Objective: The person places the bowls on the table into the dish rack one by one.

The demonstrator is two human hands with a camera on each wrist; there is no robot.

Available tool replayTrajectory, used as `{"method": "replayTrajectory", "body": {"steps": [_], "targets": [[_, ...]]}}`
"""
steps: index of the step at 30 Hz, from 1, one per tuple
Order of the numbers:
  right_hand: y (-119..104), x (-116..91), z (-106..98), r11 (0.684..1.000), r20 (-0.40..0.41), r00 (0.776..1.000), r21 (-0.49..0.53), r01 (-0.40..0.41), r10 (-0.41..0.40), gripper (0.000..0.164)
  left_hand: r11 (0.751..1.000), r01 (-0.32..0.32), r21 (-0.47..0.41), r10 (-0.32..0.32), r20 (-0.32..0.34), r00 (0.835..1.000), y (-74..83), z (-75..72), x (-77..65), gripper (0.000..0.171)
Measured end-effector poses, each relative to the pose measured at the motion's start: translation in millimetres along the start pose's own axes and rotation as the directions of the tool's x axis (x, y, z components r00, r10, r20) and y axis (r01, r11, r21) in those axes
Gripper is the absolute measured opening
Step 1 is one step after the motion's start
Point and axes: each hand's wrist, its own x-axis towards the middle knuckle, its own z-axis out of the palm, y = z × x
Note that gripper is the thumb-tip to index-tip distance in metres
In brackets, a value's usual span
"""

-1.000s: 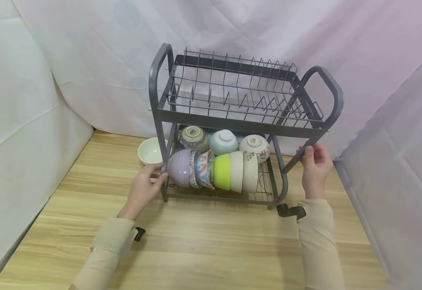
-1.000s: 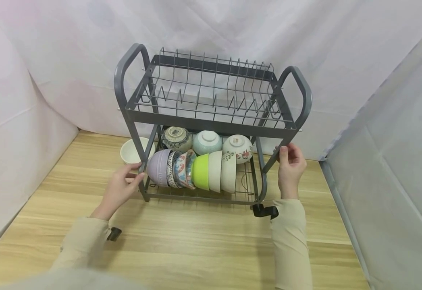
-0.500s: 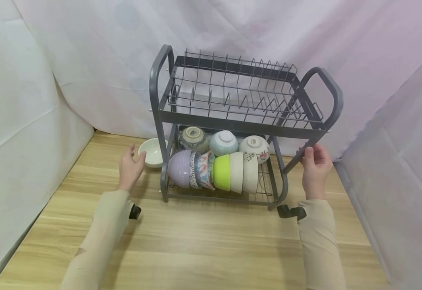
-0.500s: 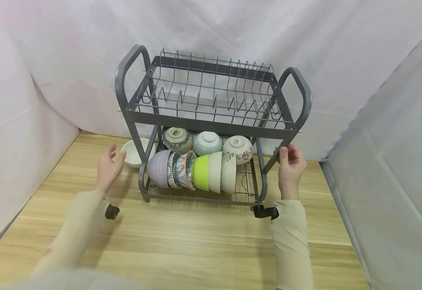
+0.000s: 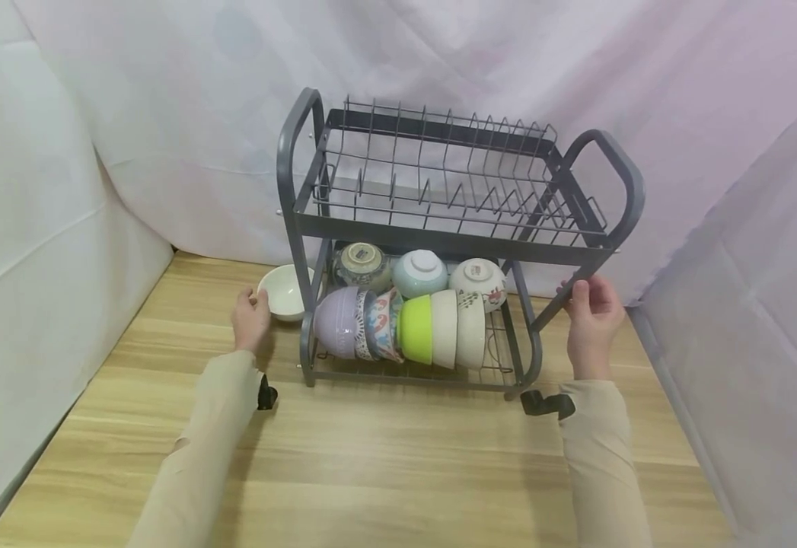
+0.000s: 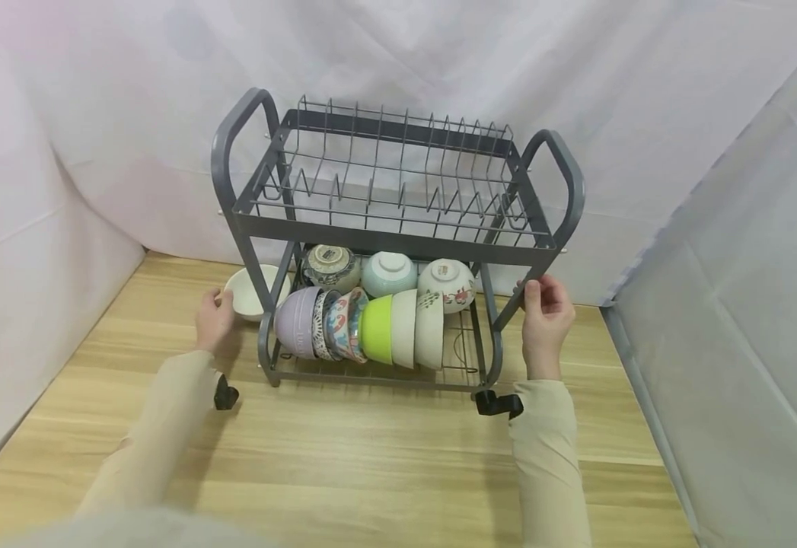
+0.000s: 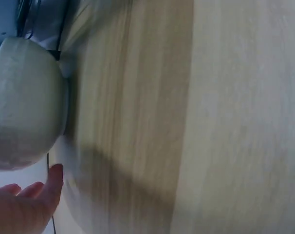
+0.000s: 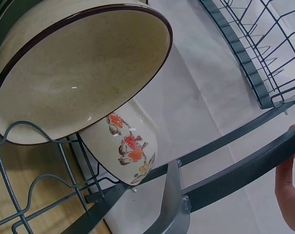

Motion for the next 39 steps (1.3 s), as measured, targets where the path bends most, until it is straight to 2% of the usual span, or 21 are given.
{"method": "replayTrajectory", "body": {"steps": [4, 9, 11, 16, 20, 26, 31, 39], "targets": [[-0.3, -0.5, 0.6, 1.000, 0.015, 1.000, -0.003, 0.011, -0.011, 0.006, 0.999, 0.005, -0.041, -0.007, -0.034, 0.999, -1.8, 7.8, 1.0, 0.052], [-0.9, -0.5, -0.2, 0.999, 0.024, 0.999, -0.038, 0.024, -0.023, 0.008, 0.999, -0.050, -0.022, 0.048, -0.083, 0.995, -5.5, 15.2, 4.2, 0.044], [-1.0, -0.7, 0.5, 0.999, 0.026, 0.999, -0.045, 0.026, -0.025, 0.008, 0.998, -0.059, 0.003, 0.059, -0.086, 0.995, -6.7, 15.2, 5.1, 0.043], [-0.1, -0.5, 1.1, 0.999, 0.037, 0.999, -0.025, 0.033, -0.032, 0.007, 0.999, -0.028, 0.041, 0.031, -0.091, 0.995, -8.0, 13.4, 5.4, 0.045], [0.4, 0.0, 0.2, 0.999, 0.033, 0.999, -0.028, 0.032, -0.031, 0.007, 0.999, -0.026, 0.030, 0.029, -0.105, 0.994, -8.4, 10.2, 2.7, 0.045], [0.0, -0.4, -0.3, 1.000, 0.017, 1.000, -0.011, 0.016, -0.016, 0.006, 0.997, -0.073, -0.007, 0.072, -0.136, 0.988, -10.4, -5.5, -11.3, 0.043], [-0.2, -0.1, -1.3, 1.000, 0.008, 1.000, -0.022, 0.014, -0.013, 0.005, 0.992, -0.119, 0.032, 0.122, -0.111, 0.986, -9.5, -26.7, -27.1, 0.044], [1.2, -0.2, -0.4, 1.000, 0.008, 1.000, -0.030, 0.008, -0.008, 0.005, 0.984, -0.164, 0.069, 0.169, -0.075, 0.983, -11.7, -61.1, -54.5, 0.043]]}}
